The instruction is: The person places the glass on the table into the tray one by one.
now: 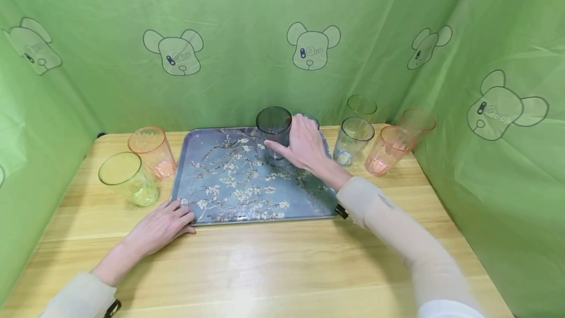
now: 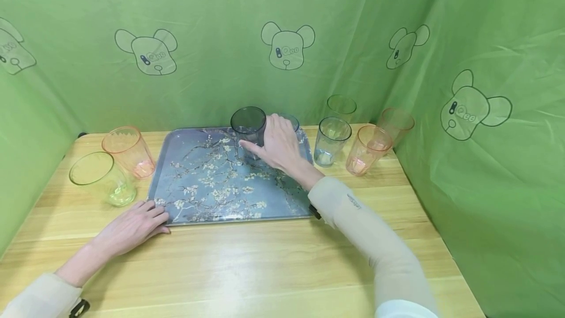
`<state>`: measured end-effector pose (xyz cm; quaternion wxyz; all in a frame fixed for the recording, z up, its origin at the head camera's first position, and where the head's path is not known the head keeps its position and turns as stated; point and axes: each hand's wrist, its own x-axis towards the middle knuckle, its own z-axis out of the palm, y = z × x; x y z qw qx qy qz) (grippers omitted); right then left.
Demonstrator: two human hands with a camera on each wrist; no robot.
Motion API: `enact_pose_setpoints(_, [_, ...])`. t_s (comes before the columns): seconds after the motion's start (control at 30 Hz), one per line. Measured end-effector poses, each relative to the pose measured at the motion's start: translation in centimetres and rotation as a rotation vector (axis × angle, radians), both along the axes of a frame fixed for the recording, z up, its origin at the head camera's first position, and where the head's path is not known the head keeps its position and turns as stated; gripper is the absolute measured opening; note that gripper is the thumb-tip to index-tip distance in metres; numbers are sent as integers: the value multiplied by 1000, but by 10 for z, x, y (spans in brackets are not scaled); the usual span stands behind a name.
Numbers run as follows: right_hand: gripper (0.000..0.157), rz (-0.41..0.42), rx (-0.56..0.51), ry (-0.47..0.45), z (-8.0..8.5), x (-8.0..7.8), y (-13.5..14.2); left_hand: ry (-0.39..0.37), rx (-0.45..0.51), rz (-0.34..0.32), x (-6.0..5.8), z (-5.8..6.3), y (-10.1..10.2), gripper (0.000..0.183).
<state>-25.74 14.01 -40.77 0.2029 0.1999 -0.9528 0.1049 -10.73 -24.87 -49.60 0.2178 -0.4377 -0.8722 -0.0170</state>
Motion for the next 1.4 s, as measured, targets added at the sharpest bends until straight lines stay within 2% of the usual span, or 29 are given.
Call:
enact_pose_setpoints(0.4, [127, -23, -24, -30, -7, -23, -13, -9, -2, 0, 0, 0, 0, 26])
enact_pose_setpoints(0.47, [121, -30, -26, -38, -8, -26, -14, -10, -1, -2, 0, 0, 0, 27])
enact_pose_setpoints(0.63, [95, -48, -6, -60, -11, -32, -20, -9, 0, -2, 0, 1, 1, 27])
enact_pose_setpoints(0.73, [88, -54, 12, -71, -13, -34, -24, -8, -4, -2, 1, 0, 0, 28])
enact_pose_setpoints(1.03, [89, -80, 67, -75, -20, -39, -34, -19, -13, 7, 0, -1, 1, 28])
enact_pose_setpoints(1.4, [93, -108, 78, -66, -26, -46, -35, -8, -9, 2, 1, 0, 1, 27])
